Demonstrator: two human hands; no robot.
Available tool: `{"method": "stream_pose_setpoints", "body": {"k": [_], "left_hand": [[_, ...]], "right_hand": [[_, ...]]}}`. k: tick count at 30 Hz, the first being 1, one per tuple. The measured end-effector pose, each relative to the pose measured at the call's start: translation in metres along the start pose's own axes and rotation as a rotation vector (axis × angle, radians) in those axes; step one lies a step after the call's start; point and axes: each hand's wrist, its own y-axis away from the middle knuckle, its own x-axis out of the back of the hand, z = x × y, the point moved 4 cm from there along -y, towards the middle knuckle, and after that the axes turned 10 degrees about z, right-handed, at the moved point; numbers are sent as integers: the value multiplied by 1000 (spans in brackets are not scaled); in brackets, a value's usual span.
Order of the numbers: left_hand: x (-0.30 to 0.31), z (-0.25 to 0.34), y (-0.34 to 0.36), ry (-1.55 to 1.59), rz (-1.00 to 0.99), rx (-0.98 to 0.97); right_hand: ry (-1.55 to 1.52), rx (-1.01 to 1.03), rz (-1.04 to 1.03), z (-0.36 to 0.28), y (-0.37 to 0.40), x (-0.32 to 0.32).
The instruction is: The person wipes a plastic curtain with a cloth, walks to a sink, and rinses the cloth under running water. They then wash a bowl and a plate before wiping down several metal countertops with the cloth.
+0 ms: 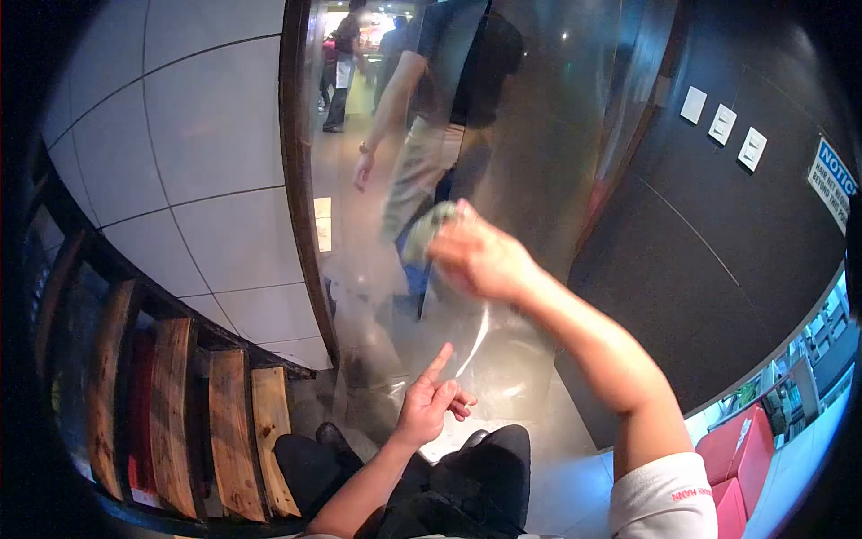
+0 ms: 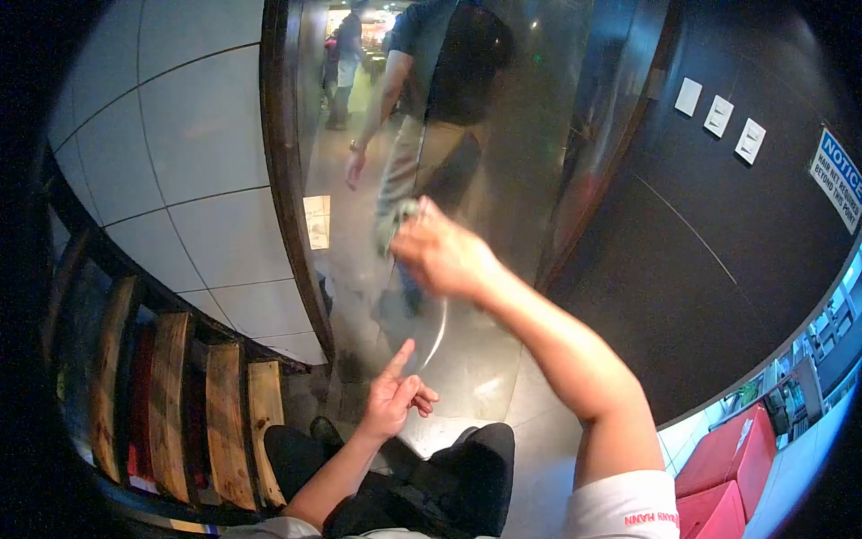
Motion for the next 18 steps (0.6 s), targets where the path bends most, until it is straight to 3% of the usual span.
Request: {"method": "stream_pose_setpoints", "body": {"k": [1, 4, 5, 7, 8, 12, 18], "left_hand": [[4, -4, -2, -12, 26, 6], [24, -29, -8, -61, 34, -32], [30, -37, -6, -81, 23, -57], [19, -15, 8, -118, 28, -147], [18, -18, 8, -49, 3, -78], [13, -10, 11, -5, 5, 17], [-7, 9, 14, 33, -42, 15]], "right_hand": [[-78, -35, -2, -25, 13, -7], [-76, 112, -79, -92, 57, -35], [-209, 112, -167, -113, 50, -13], [-248, 185, -211, -132, 59, -9], [-183, 192, -210, -128, 59, -9], [221, 224, -145, -62, 25, 18], [959, 143, -39, 145, -41, 94]]}}
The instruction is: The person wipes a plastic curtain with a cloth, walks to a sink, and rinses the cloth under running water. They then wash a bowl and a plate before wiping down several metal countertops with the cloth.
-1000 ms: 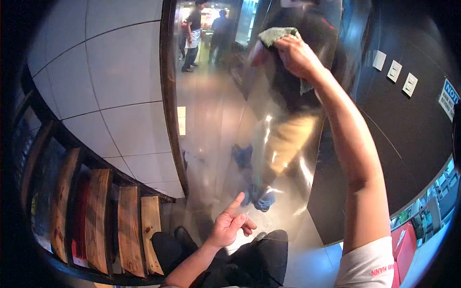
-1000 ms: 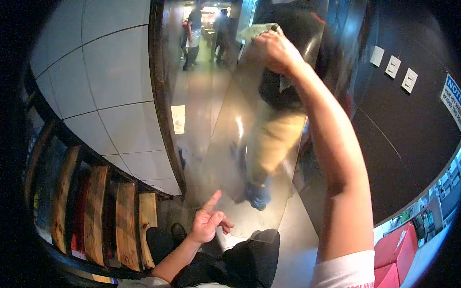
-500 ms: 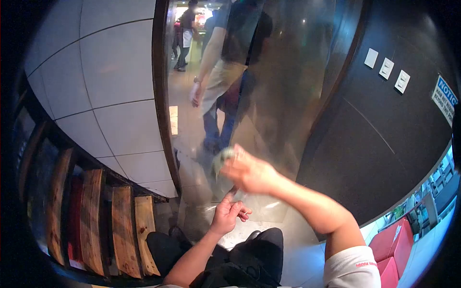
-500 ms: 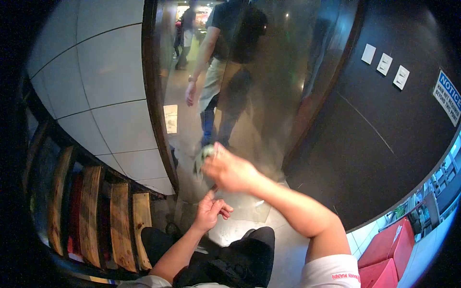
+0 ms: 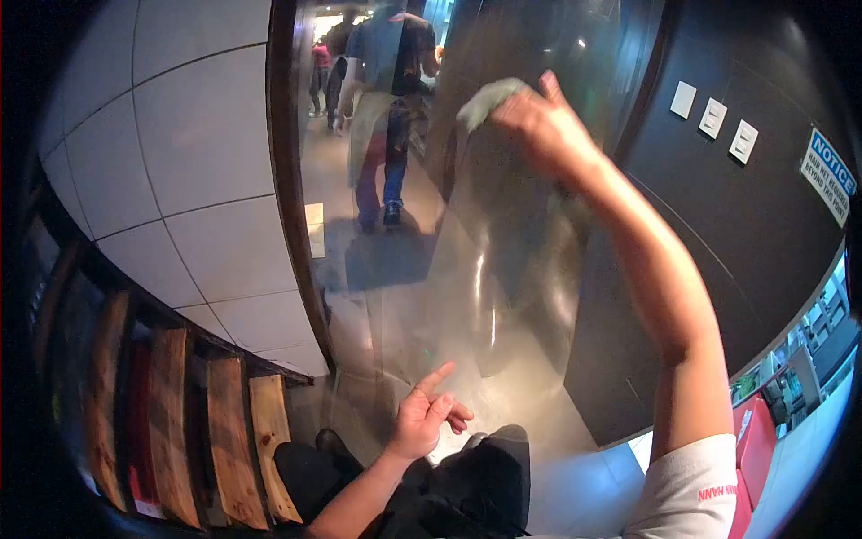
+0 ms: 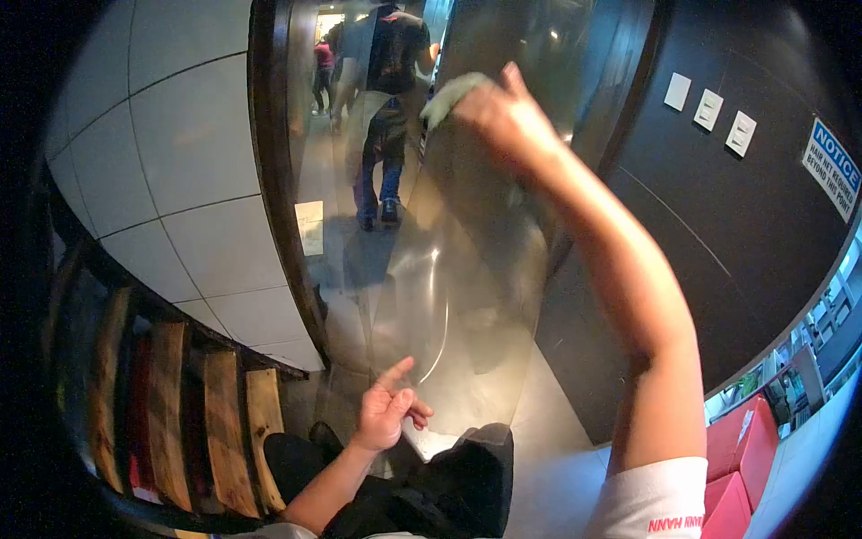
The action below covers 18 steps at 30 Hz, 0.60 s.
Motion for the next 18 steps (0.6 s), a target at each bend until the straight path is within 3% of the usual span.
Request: {"method": "stream_pose_setpoints", "body": {"k": [1, 3, 5, 7, 10, 12, 14, 15, 16, 18], "left_hand": [[0, 0, 2, 53, -16, 12], [2, -5, 8, 163, -51, 42], [7, -17, 10, 159, -47, 32], [12, -30, 9, 149, -25, 20], [25, -38, -2, 23, 56, -64], [33, -37, -9, -32, 71, -106], [40, -36, -17, -93, 88, -129], [44, -38, -21, -107, 101, -129], [47, -41, -24, -121, 118, -131], [51, -48, -32, -141, 148, -167]], "right_hand": [[16, -77, -73, 38, -9, 0], [139, -410, 162, 101, -14, 5], [160, -796, 175, 154, -9, -8], [-493, -1258, 46, 143, -21, 19], [-1255, -1327, 353, 139, -5, -32], [-1279, -1447, 213, 120, 7, -23], [-1394, -1513, 244, 92, 27, -13], [-1541, -1417, 372, 73, 37, -21], [-1427, -1474, 375, 47, 49, -10], [-1490, -1553, 328, -19, 69, 10]]}}
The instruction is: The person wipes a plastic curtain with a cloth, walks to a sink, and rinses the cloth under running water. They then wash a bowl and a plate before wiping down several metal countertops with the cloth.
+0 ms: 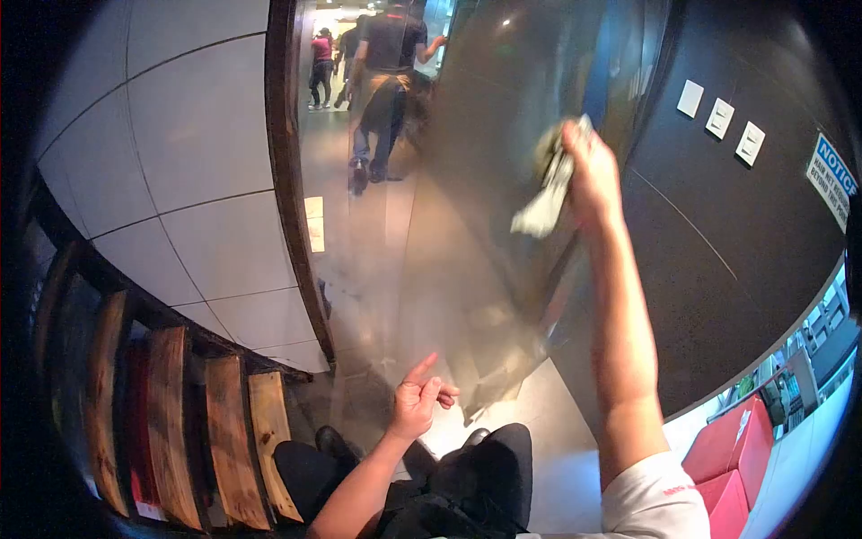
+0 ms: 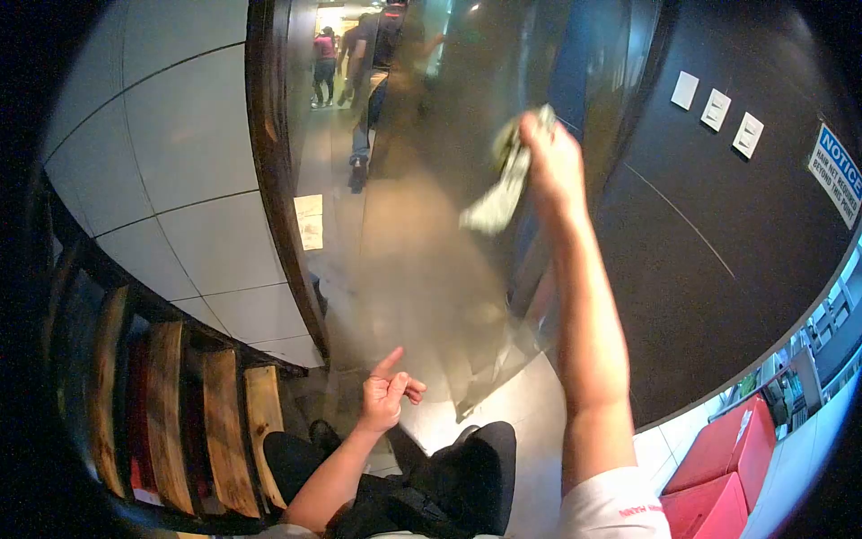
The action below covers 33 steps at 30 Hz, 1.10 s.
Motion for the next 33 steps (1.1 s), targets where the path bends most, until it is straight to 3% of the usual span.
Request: {"method": "stream_pose_setpoints", "body": {"k": [2, 5, 7, 15, 33], "left_hand": [[0, -10, -7, -11, 12, -53], [9, -19, -23, -82, 95, -83], [19, -22, -37, -157, 95, -115], [9, -35, -35, -186, 39, -183], [10, -33, -46, -204, 45, -179]], "right_hand": [[18, -1, 48, 46, 63, -2], [72, -178, 60, 105, 151, 1], [64, -153, 136, 116, 182, 2], [-157, -173, 31, 164, 201, 18], [-80, -232, 45, 160, 227, 34]]}}
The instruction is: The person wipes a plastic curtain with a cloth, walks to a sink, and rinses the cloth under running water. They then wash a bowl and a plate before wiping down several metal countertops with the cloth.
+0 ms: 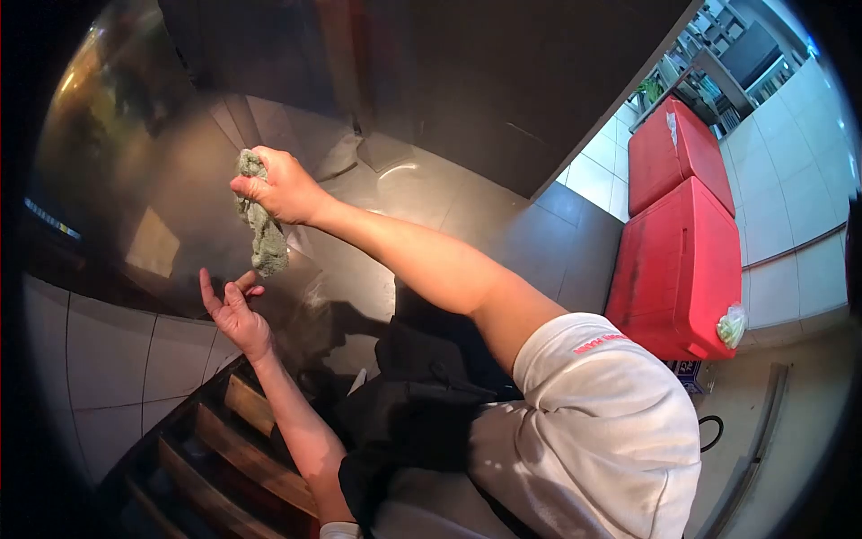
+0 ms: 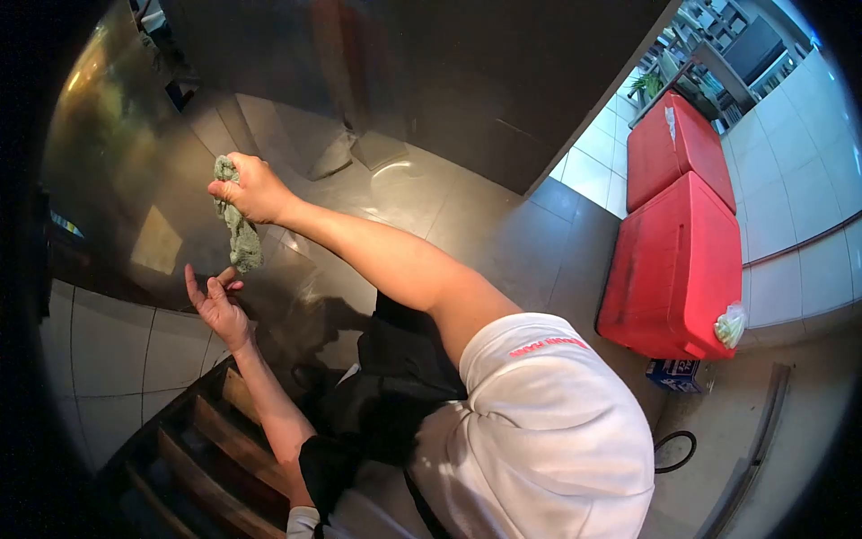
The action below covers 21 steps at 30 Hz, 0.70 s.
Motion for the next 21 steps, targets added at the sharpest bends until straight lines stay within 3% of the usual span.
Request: {"method": "stream_pose_setpoints", "body": {"k": [16, 17, 20, 21], "left_hand": [[-9, 26, -31, -36, -29, 18], [-10, 30, -25, -45, -18, 12], [-9, 27, -9, -43, -82, 21], [-13, 32, -3, -23, -28, 34]], "right_hand": [[-231, -99, 0, 0, 4, -1], [-283, -178, -27, -6, 10, 0], [19, -108, -5, -10, 20, 12], [-50, -129, 14, -8, 26, 11]]}}
